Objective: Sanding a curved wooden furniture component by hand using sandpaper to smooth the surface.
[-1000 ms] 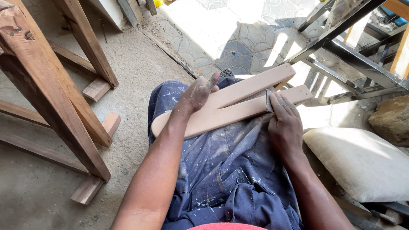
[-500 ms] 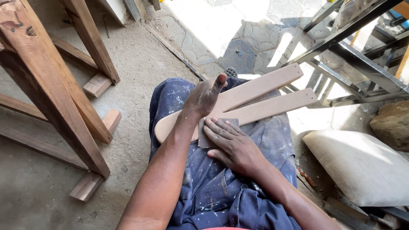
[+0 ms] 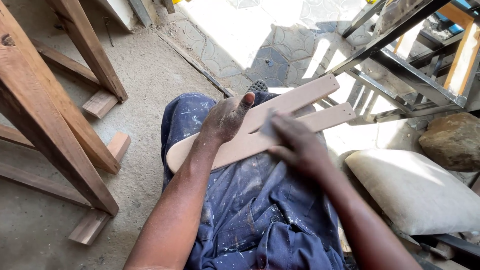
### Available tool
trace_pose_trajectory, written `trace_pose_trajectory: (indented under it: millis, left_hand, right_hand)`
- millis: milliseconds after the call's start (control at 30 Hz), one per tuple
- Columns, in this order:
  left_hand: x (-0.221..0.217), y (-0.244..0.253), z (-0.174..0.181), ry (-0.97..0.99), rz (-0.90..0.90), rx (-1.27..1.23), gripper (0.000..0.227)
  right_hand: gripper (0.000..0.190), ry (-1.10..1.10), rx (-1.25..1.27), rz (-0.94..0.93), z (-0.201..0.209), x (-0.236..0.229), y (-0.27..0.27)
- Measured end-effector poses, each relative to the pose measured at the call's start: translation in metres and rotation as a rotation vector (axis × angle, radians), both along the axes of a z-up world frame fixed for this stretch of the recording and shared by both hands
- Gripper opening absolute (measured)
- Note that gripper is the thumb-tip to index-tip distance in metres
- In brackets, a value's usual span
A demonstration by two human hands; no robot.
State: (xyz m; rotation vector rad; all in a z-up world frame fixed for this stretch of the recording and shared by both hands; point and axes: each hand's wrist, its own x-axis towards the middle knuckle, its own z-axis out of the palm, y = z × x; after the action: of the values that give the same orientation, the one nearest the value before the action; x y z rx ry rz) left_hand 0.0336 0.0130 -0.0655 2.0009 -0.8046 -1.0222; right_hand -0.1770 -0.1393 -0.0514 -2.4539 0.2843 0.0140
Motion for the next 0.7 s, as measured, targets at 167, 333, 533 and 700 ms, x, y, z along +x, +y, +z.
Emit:
trace_pose_trajectory:
  millis: [167,333,533,700]
  left_hand:
    - [-0.006,-0.007,0.03,-0.051,0.001,0.077,0.05]
    - [-0.012,-0.015,0.027,-0.049,0.008,0.075,0.047]
    - [-0.01,-0.015,0.022,-0.106,-0.068,0.005,0.066]
    - [-0.01,-0.006,0.042,-0.115,-0.11,-0.022,0.074]
  right_hand:
    - [0.068,0.154,-0.064,-0.181,-0.002,-0.024,-0.057]
    - [0.049,0.068,-0.125,-0.169,0.019,-0.016,-0.035]
    - [0.024,-0.023,-0.434,0.144,0.03,0.016,-0.025]
    - [0.016,-0.013,-0.567,0.312,0.029,0.044,-0.021]
